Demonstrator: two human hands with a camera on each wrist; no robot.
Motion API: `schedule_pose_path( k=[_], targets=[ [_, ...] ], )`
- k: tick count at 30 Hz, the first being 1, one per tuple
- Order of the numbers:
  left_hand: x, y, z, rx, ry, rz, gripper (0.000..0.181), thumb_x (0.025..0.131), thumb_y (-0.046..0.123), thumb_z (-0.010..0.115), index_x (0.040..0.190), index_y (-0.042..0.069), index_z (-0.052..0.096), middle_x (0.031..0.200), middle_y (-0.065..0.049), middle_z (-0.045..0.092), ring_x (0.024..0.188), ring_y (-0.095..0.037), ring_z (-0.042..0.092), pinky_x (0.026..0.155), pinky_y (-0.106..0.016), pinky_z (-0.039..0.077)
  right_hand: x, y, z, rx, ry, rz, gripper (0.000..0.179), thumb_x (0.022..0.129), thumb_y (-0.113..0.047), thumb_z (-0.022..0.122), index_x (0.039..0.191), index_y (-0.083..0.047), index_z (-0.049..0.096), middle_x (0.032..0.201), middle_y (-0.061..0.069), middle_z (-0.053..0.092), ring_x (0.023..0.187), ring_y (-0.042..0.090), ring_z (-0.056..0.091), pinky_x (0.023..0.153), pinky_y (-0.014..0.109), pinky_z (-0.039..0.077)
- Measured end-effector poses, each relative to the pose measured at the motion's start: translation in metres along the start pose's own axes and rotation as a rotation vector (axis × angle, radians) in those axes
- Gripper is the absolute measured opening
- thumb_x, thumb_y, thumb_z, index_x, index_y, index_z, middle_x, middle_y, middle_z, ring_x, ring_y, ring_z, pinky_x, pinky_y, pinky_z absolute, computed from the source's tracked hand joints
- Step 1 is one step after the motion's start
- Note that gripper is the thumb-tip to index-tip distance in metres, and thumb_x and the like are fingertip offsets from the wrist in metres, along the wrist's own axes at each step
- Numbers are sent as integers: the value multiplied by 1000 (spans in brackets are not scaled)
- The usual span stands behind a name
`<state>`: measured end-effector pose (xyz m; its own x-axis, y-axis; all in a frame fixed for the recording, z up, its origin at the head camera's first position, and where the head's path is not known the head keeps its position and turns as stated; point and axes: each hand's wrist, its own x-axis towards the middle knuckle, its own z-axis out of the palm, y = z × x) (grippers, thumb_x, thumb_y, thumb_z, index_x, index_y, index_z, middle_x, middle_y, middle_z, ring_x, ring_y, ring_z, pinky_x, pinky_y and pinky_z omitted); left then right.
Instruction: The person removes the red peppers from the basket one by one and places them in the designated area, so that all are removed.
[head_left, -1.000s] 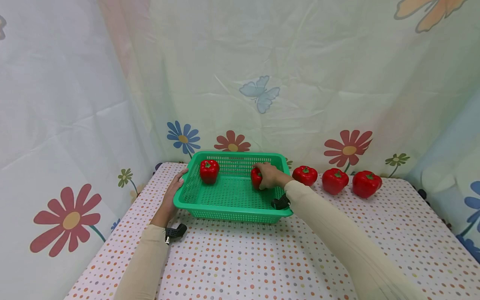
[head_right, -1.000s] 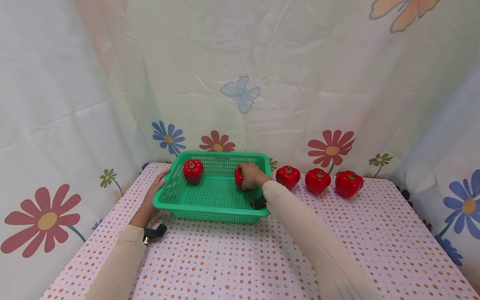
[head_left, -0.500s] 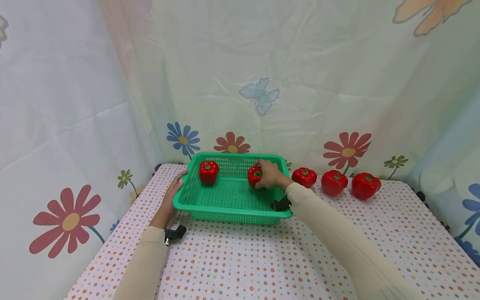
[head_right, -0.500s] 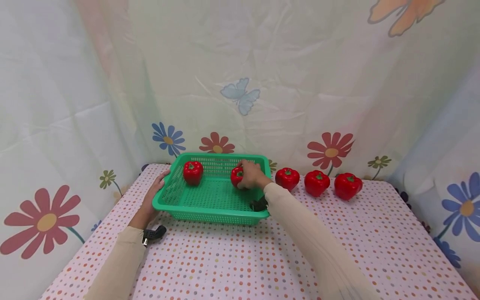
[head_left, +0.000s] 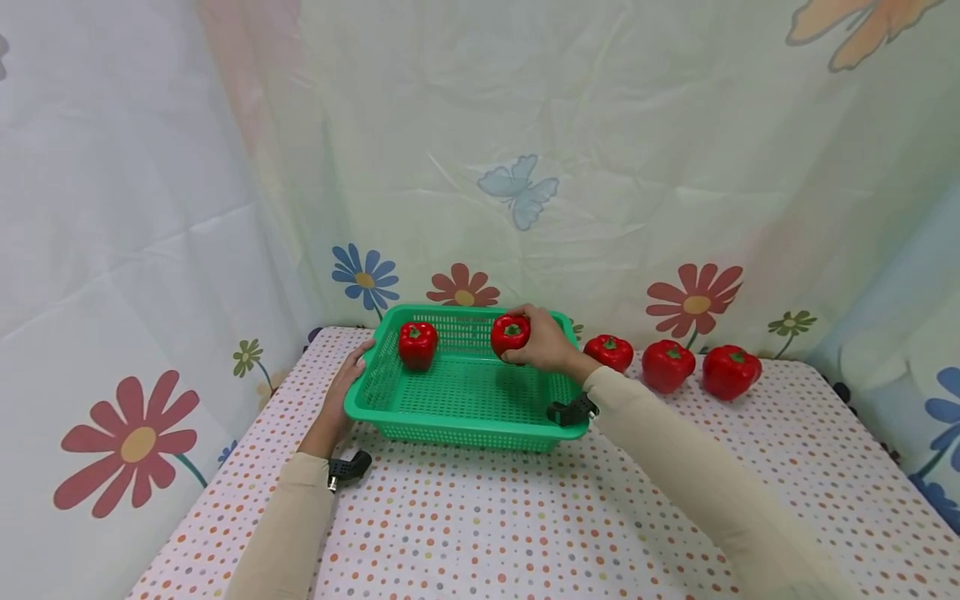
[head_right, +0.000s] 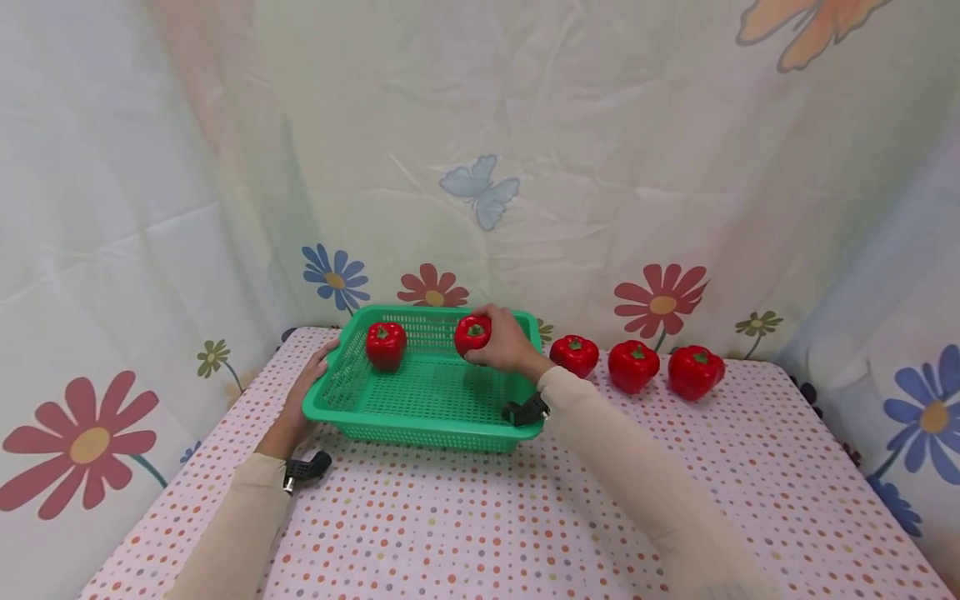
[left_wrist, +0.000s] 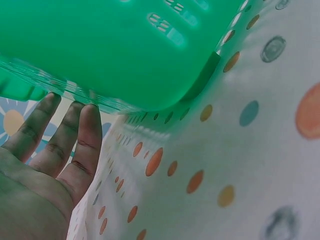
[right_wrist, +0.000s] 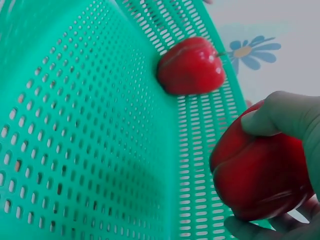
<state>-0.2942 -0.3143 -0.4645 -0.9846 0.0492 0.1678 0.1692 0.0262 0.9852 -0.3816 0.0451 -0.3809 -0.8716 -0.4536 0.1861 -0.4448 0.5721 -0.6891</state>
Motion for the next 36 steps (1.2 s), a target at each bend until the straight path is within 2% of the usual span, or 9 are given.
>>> schedule_pose_path(
  k=[7, 13, 21, 28, 36],
  targets=[
    [0, 2, 0, 10, 13, -8, 52, 107, 40, 29, 156, 24, 25, 161, -7, 22, 141, -32, 29, 104, -38, 35, -8, -6, -8, 80, 5, -31, 74, 81, -16, 79, 142, -4, 38, 137, 18, 48, 122, 35, 50, 84, 45, 57],
    [-1, 1, 0, 9, 8, -10, 52, 107, 40, 30, 156, 24, 24, 162, -7, 21, 142, -32, 28, 103, -35, 36, -18, -8, -16, 178, 5, -15, 72, 83, -12, 76, 142, -4, 37, 138, 20, 46, 123, 38, 49, 84, 45, 57],
    [-2, 0, 0, -5, 5, -8, 52, 107, 39, 29, 156, 23, 24, 162, -7, 20, 144, -34, 25, 111, -50, 28, -30, -13, -29, 171, 27, 29, 72, 82, -14, 77, 142, -7, 37, 139, 18, 47, 124, 37, 49, 88, 48, 55],
    [-2, 0, 0, 15, 15, -1, 52, 107, 40, 29, 156, 24, 25, 162, -6, 20, 143, -32, 26, 110, -48, 29, -39, -16, -36, 182, 32, 24, 73, 81, -14, 78, 142, -9, 37, 139, 18, 46, 124, 38, 49, 88, 48, 55],
    [-1, 1, 1, -10, 2, -1, 52, 107, 38, 30, 156, 23, 24, 163, -7, 19, 144, -34, 24, 114, -56, 24, -52, -10, -44, 156, 31, 52, 79, 78, -14, 81, 142, -11, 35, 140, 17, 46, 125, 39, 48, 89, 50, 55]
  ],
)
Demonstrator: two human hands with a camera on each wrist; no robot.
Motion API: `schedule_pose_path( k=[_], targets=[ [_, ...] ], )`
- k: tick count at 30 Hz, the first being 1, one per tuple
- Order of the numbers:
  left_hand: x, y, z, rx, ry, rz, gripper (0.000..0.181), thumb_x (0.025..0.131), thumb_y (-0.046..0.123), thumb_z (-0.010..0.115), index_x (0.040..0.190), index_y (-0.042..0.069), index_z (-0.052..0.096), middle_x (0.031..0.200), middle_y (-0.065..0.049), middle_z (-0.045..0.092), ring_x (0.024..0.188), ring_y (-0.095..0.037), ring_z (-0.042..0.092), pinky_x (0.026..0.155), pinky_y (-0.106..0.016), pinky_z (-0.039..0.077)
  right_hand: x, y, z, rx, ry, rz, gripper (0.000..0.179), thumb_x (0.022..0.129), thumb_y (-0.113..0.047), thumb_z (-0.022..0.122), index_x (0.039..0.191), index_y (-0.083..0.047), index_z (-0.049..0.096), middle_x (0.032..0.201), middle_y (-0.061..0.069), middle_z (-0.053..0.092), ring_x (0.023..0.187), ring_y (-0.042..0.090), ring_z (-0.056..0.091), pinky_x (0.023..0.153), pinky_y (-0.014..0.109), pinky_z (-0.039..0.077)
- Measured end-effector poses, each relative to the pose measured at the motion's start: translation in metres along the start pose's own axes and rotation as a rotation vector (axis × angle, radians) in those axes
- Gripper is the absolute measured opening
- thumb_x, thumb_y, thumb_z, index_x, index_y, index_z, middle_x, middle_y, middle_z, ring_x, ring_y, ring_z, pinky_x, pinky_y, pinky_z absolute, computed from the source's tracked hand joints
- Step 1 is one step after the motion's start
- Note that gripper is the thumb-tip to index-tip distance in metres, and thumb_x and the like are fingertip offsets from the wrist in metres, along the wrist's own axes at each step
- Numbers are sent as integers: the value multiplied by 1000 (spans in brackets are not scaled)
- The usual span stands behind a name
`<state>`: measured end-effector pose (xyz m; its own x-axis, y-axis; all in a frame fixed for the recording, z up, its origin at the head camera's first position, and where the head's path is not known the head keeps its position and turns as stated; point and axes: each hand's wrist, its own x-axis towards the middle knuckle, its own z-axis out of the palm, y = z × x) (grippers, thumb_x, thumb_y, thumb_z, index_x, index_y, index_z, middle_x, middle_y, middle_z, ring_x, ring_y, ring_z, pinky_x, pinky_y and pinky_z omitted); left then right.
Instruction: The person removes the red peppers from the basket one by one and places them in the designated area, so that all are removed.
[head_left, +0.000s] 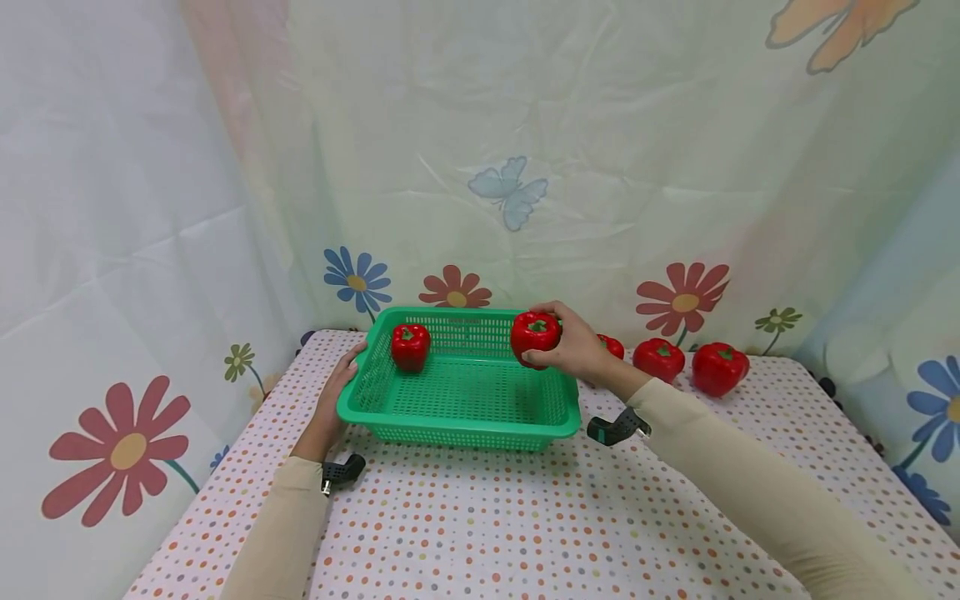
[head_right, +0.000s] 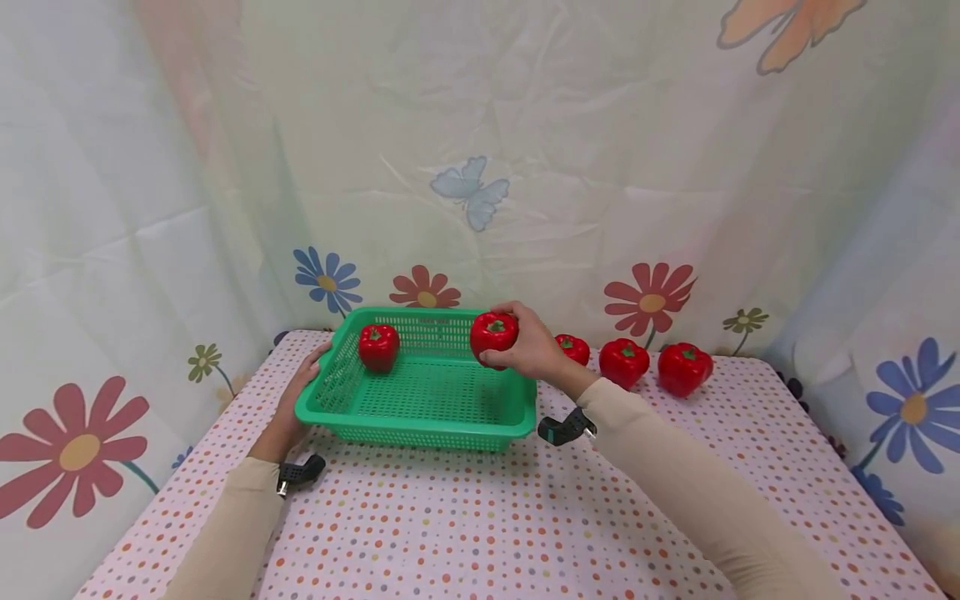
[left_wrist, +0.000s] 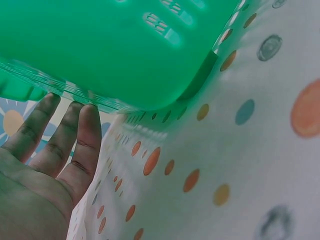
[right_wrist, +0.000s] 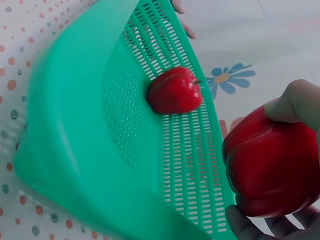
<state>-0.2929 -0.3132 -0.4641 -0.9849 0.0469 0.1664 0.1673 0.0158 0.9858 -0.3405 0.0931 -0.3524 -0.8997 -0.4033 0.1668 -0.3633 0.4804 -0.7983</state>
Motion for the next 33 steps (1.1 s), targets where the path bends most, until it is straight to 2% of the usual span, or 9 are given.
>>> schedule_pose_path(
  k=[20, 23, 30, 33],
  targets=[
    [1, -2, 0, 31, 18, -14, 51, 107, 39, 29, 156, 25, 24, 163, -5, 20, 144, -32, 26, 113, -51, 26, -25, 14, -25, -7, 32, 15, 77, 82, -16, 78, 144, -8, 33, 140, 21, 43, 126, 42, 46, 90, 52, 54],
    [1, -3, 0, 44, 20, -14, 51, 107, 39, 29, 156, 25, 25, 162, -4, 20, 144, -31, 27, 111, -47, 29, -30, 19, -33, -23, 40, 25, 79, 82, -18, 79, 144, -8, 32, 141, 21, 42, 128, 43, 44, 90, 52, 54],
    [1, -2, 0, 41, 21, -23, 52, 107, 41, 30, 156, 25, 25, 162, -5, 22, 143, -30, 28, 100, -27, 38, -44, 30, -49, -58, 76, 56, 81, 81, -19, 79, 145, -8, 31, 143, 22, 40, 129, 45, 42, 92, 55, 52],
    [0, -1, 0, 40, 24, -31, 53, 106, 42, 31, 156, 26, 24, 162, -5, 22, 143, -30, 28, 98, -24, 40, -51, 34, -54, -98, 98, 68, 84, 80, -19, 81, 146, -8, 31, 144, 22, 41, 128, 46, 44, 92, 55, 51]
  ],
)
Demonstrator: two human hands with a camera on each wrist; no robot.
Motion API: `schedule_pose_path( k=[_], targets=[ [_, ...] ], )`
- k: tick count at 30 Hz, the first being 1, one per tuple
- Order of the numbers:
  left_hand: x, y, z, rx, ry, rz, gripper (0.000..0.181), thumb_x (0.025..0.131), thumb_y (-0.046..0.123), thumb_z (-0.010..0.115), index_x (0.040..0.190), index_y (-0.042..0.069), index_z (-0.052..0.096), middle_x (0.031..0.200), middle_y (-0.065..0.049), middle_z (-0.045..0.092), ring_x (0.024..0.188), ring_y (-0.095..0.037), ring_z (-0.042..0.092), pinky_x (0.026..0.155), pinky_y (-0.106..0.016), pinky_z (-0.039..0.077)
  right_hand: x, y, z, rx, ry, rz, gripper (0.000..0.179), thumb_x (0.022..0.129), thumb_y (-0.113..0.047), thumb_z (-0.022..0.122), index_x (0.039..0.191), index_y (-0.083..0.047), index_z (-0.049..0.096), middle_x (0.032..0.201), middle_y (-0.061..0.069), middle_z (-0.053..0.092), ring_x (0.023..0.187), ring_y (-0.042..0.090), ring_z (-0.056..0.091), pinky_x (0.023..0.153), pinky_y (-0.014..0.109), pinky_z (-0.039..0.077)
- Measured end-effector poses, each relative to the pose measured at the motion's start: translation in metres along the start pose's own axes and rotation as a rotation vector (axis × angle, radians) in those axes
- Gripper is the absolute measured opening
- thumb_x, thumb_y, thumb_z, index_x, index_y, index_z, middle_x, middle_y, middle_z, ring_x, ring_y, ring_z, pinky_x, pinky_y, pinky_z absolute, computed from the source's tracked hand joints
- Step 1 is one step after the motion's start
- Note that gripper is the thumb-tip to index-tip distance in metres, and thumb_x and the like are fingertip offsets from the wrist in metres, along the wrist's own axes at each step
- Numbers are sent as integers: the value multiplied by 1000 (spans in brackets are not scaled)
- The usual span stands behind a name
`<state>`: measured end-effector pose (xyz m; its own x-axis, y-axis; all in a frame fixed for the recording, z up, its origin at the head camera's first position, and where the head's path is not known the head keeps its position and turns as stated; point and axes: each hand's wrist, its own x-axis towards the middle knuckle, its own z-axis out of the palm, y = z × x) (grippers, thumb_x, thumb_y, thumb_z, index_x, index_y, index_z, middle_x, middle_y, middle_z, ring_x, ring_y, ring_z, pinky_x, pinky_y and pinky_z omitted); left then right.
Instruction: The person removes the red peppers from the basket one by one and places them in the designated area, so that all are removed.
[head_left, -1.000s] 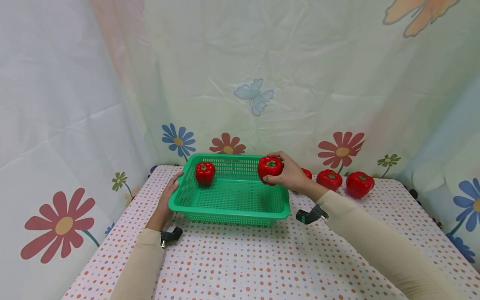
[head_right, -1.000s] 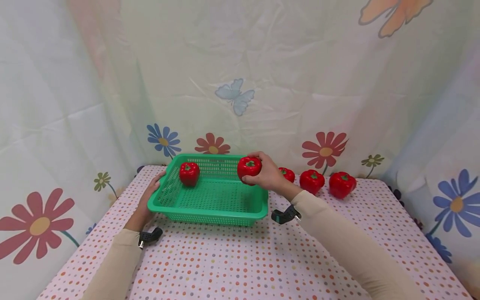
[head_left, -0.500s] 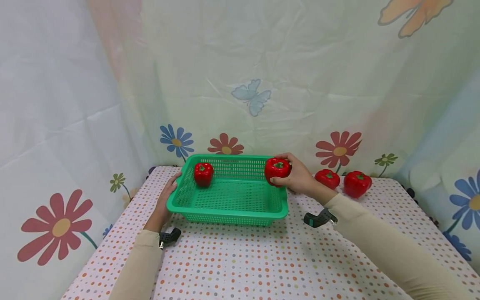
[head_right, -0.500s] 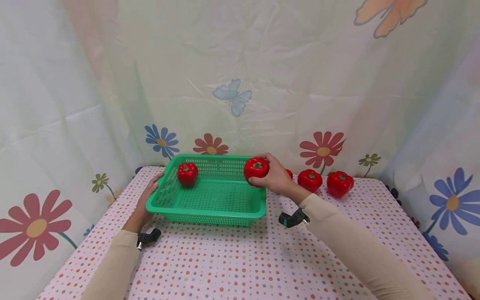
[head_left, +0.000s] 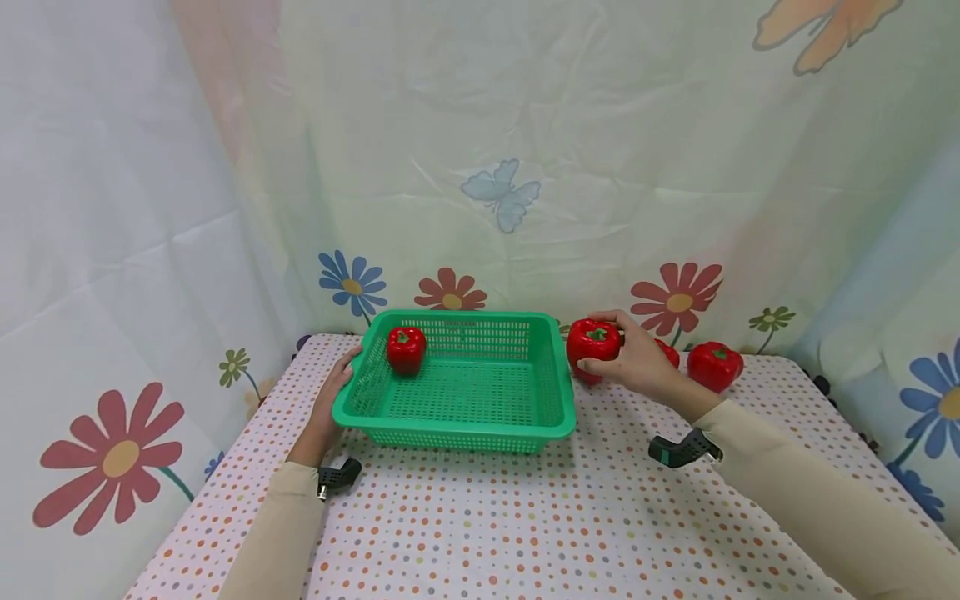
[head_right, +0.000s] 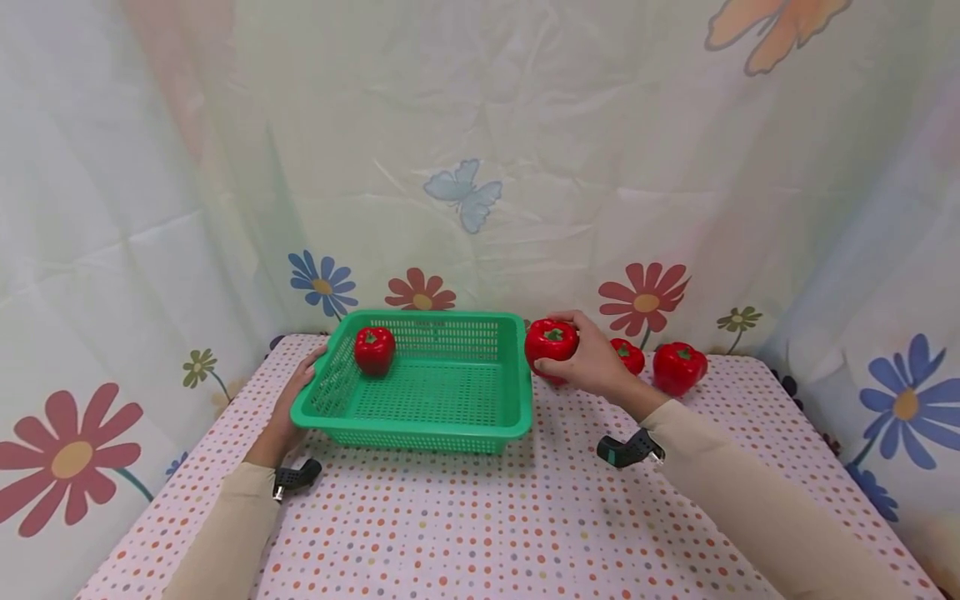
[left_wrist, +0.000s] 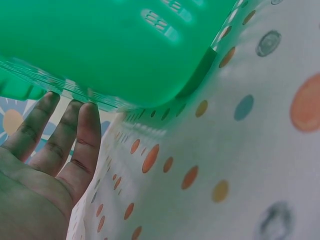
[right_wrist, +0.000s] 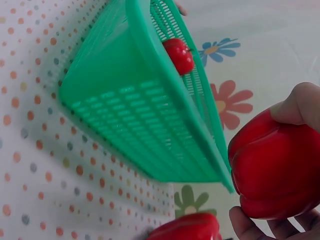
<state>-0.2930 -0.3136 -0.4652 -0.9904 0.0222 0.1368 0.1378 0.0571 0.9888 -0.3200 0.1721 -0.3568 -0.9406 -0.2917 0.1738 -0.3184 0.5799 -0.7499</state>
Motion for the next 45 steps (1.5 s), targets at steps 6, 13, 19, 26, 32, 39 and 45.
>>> schedule_pose_path(
  k=[6, 13, 19, 26, 32, 39, 45],
  targets=[
    [-4, 1, -1, -8, -4, 13, 53, 107, 41, 30, 157, 25, 23, 163, -5, 20, 145, -30, 25, 103, -29, 35, -8, 7, -6, -58, 17, -2, 86, 78, -19, 83, 146, -7, 31, 144, 23, 42, 128, 47, 44, 91, 55, 51],
    [-5, -1, -1, -12, -11, 21, 53, 107, 42, 29, 157, 24, 22, 163, -5, 19, 146, -30, 24, 110, -38, 32, -16, 21, -5, -38, 2, 48, 90, 76, -24, 85, 145, -6, 31, 143, 24, 41, 127, 48, 42, 89, 54, 53],
    [-4, -2, -1, -22, -13, 19, 53, 107, 42, 30, 157, 25, 23, 163, -4, 20, 147, -30, 23, 112, -41, 30, -23, 39, 5, 5, -28, 102, 91, 75, -20, 84, 144, -3, 28, 143, 27, 38, 127, 51, 40, 87, 53, 54],
    [-2, -2, 1, -31, -12, 17, 53, 107, 39, 29, 157, 24, 23, 163, -5, 19, 147, -31, 22, 113, -44, 28, -26, 58, 26, 23, -63, 117, 86, 76, -16, 83, 142, -3, 31, 142, 27, 40, 128, 52, 40, 86, 52, 55],
    [-2, -1, 4, -43, -11, 23, 52, 107, 37, 29, 156, 23, 23, 163, -7, 19, 147, -34, 22, 116, -56, 21, -28, 67, 35, 9, -80, 116, 83, 77, -16, 82, 142, -1, 32, 140, 27, 43, 126, 51, 44, 87, 53, 54],
    [-1, 0, 4, -41, -22, 40, 52, 107, 37, 29, 157, 21, 22, 163, -7, 18, 147, -34, 20, 116, -56, 19, -31, 73, 40, -21, -85, 136, 83, 79, -18, 82, 144, -2, 32, 141, 26, 43, 128, 49, 43, 90, 55, 53],
    [-2, 0, 1, -28, -17, 36, 54, 107, 41, 29, 157, 24, 22, 163, -6, 18, 147, -33, 22, 115, -54, 23, -31, 76, 42, -5, -94, 130, 85, 78, -18, 82, 145, -4, 30, 142, 26, 42, 129, 51, 41, 91, 56, 52]
  ],
)
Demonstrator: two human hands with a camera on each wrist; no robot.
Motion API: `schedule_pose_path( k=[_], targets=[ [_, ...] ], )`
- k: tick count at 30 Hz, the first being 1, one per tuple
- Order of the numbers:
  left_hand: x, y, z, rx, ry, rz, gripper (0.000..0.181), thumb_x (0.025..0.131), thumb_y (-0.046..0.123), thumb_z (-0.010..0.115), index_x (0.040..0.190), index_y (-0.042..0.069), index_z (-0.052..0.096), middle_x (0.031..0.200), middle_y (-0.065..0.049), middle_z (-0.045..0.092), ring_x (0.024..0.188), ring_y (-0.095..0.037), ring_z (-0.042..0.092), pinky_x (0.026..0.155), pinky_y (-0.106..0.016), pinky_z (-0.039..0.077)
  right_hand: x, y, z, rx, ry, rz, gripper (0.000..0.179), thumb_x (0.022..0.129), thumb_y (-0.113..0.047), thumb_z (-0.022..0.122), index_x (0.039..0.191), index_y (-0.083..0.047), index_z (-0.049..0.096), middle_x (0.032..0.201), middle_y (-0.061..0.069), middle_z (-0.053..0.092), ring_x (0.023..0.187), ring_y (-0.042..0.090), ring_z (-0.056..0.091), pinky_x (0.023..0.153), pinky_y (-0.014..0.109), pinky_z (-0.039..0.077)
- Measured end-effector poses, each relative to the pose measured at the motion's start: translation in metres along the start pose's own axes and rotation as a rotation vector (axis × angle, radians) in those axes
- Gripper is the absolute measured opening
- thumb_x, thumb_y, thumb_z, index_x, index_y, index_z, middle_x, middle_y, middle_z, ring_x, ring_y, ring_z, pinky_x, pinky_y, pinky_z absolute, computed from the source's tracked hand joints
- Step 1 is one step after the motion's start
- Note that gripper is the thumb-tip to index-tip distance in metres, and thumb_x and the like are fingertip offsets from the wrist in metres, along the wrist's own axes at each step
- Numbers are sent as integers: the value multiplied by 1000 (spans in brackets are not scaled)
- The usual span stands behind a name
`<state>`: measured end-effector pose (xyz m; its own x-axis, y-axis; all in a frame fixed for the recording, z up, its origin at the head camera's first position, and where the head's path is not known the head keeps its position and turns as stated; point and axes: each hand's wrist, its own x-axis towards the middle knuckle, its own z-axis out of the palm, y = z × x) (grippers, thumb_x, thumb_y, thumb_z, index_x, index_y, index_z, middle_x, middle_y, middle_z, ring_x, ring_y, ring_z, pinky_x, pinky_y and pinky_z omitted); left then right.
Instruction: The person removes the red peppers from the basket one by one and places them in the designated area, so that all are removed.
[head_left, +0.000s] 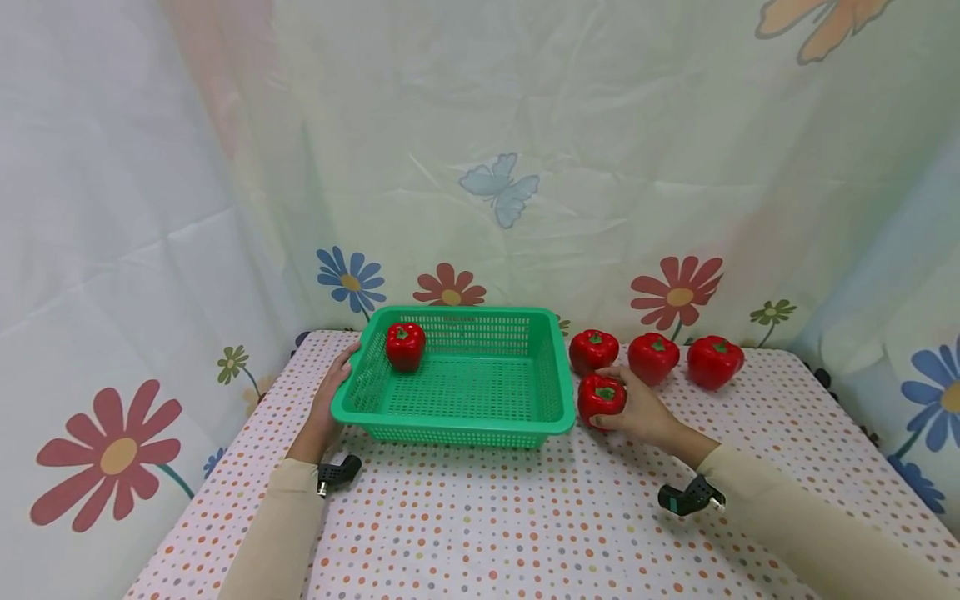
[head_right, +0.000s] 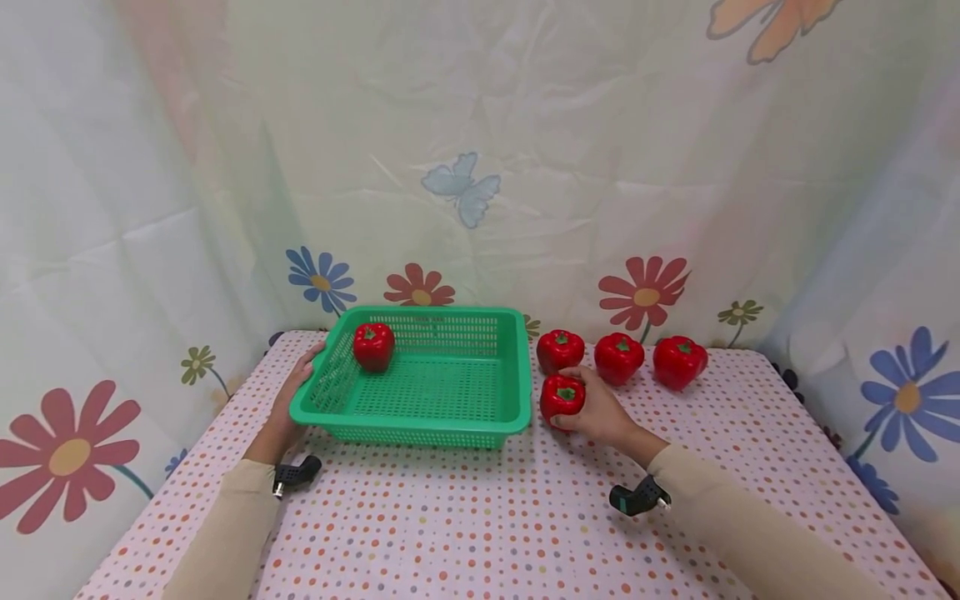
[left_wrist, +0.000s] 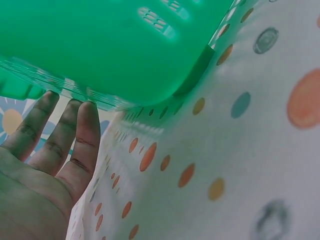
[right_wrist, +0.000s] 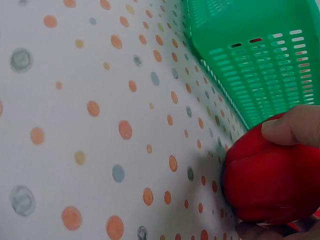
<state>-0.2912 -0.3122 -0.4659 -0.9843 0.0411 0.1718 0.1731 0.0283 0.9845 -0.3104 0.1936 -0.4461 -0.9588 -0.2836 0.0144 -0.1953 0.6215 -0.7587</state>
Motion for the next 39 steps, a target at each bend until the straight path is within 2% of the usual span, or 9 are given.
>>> schedule_pose_path(
  k=[8, 14, 18, 20, 26, 30, 34, 36, 39],
  targets=[
    [0, 1, 1, -6, 2, -6, 54, 106, 42, 30, 157, 25, 22, 163, -6, 18, 147, -33, 22, 115, -56, 22, -5, -6, -8, 8, -45, 17, 87, 79, -17, 81, 147, -3, 29, 142, 27, 42, 129, 50, 41, 91, 55, 52],
    [0, 2, 2, 12, 10, -25, 53, 107, 41, 29, 157, 26, 23, 163, -5, 19, 146, -31, 24, 114, -52, 25, -13, -19, -17, -53, -8, -22, 78, 79, -21, 82, 143, -2, 41, 144, 25, 45, 132, 50, 39, 93, 58, 50],
    [0, 3, 2, 14, 12, -18, 53, 107, 40, 29, 157, 24, 23, 163, -6, 19, 146, -32, 24, 115, -54, 24, -21, -47, -21, -93, 37, -17, 71, 82, -26, 79, 142, -6, 45, 148, 25, 41, 136, 50, 33, 97, 68, 41],
    [0, 4, 2, 11, 12, -13, 53, 107, 39, 29, 157, 23, 23, 163, -6, 19, 147, -33, 23, 115, -55, 23, -24, -66, -22, -80, 46, -37, 70, 84, -26, 77, 142, -8, 44, 149, 25, 37, 136, 50, 31, 96, 68, 42],
    [-3, 5, 0, 5, 21, -14, 52, 107, 38, 28, 157, 23, 22, 164, -6, 18, 148, -32, 21, 116, -54, 21, -24, -122, -15, -18, -8, -122, 74, 83, -33, 78, 145, -16, 41, 154, 20, 32, 140, 45, 29, 97, 63, 45],
    [-5, 3, -2, -4, 32, -23, 52, 107, 38, 29, 157, 22, 23, 164, -6, 18, 148, -33, 21, 116, -54, 21, -7, -149, 0, 62, -70, -174, 75, 83, -34, 78, 146, -20, 40, 156, 15, 33, 142, 41, 29, 104, 62, 40],
    [-3, 2, -1, -4, 19, -24, 53, 107, 38, 29, 157, 22, 22, 164, -7, 17, 147, -33, 22, 116, -54, 22, 20, -167, 17, 278, -228, -190, 76, 86, -25, 76, 150, -21, 35, 158, 12, 30, 146, 37, 24, 111, 61, 32],
    [-1, 2, 0, -7, 11, -13, 53, 107, 38, 29, 157, 21, 23, 163, -8, 18, 146, -33, 22, 116, -55, 22, 36, -174, 26, 399, -317, -169, 77, 88, -21, 75, 153, -23, 32, 159, 12, 28, 148, 35, 21, 113, 60, 29],
    [0, 1, 2, 5, 10, 6, 52, 107, 37, 28, 156, 20, 23, 163, -10, 19, 145, -34, 24, 115, -55, 23, 60, -182, 43, 514, -395, -142, 78, 89, -16, 72, 154, -26, 30, 159, 12, 26, 148, 33, 22, 115, 58, 27]
  ],
)
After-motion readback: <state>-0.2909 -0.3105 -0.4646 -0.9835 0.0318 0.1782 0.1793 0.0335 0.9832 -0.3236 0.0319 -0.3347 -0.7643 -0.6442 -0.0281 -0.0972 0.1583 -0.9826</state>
